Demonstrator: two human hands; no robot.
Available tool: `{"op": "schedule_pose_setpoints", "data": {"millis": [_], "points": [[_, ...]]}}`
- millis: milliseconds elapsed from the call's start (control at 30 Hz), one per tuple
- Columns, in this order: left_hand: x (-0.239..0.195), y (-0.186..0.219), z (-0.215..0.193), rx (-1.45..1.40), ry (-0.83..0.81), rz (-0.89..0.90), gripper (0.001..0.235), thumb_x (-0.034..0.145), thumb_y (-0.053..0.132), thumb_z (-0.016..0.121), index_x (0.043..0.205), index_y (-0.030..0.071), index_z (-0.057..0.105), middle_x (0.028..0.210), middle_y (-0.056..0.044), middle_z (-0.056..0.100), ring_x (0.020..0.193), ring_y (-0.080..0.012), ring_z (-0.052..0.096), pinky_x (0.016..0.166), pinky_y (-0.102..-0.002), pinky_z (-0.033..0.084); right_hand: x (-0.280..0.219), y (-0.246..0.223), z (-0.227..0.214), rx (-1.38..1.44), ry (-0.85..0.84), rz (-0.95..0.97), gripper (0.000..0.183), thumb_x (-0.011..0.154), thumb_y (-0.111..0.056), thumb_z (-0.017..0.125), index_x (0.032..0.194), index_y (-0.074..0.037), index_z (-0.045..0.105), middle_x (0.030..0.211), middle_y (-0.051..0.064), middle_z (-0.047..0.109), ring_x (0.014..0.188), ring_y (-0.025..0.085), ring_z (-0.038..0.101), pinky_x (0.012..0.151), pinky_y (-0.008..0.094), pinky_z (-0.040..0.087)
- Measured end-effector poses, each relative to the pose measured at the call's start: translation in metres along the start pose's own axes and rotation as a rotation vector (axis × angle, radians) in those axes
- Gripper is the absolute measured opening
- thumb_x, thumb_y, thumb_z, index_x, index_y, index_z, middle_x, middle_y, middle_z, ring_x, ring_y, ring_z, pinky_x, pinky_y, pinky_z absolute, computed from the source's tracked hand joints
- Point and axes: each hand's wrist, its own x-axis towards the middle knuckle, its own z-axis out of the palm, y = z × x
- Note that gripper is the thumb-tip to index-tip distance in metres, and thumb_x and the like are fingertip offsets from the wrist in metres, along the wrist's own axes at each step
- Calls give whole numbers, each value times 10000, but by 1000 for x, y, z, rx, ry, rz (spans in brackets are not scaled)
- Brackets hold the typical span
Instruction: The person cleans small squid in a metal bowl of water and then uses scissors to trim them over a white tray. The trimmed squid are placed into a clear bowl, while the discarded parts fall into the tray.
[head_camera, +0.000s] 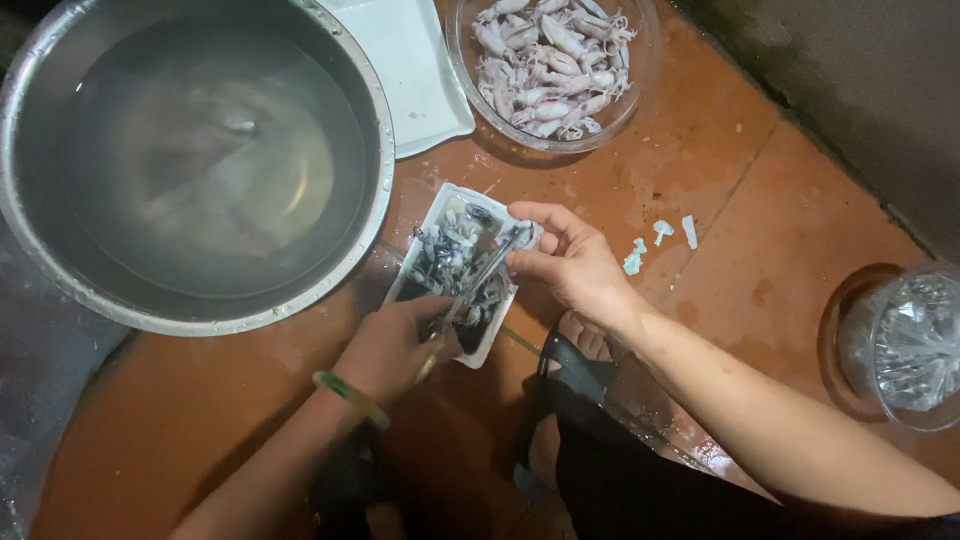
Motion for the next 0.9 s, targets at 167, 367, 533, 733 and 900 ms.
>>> {"op": "schedule_pose_setpoints", "data": {"millis": [167,367,533,733,900], "points": [[0,-13,2,363,69,-23,541,900,178,709,1433,205,621,1169,-141,776,1091,-330,753,943,-493,625,6,25,-24,-78,24,53,612,790,168,744,1363,-20,642,967,136,784,822,194,768,693,367,700],[8,-32,10,-36,-12,32,477,923,133,672,1393,56,651,1297,-221,724,1241,-413,662,1055,-553,543,4,24,-26,-146,-52,101,614,802,155,730,1380,-39,654,974,113,795,821,168,766,685,329,685],[-1,-34,10,-388,-141,-30,456,856,208,747,1292,73,762,1199,-200,805,1087,-380,782,986,-533,586,1,21,-26,-182,-108,72,627,830,127,738,1426,-29,622,990,107,797,815,139,759,680,281,661],[-1,-39,13,-896,-279,-81,480,818,111,713,1241,-116,717,798,-290,772,391,-160,567,351,-276,442,-11,-10,-18,-484,-201,-2,584,889,2,700,1451,-151,658,1089,39,786,953,74,630,810,296,622],[-1,-45,-4,-1006,-348,-73,508,891,45,642,1349,-163,568,875,-288,751,462,-153,636,432,-278,530,-4,1,-33,-712,-240,0,626,855,-65,738,1457,-221,668,1197,125,781,1070,176,643,968,425,557]]}}
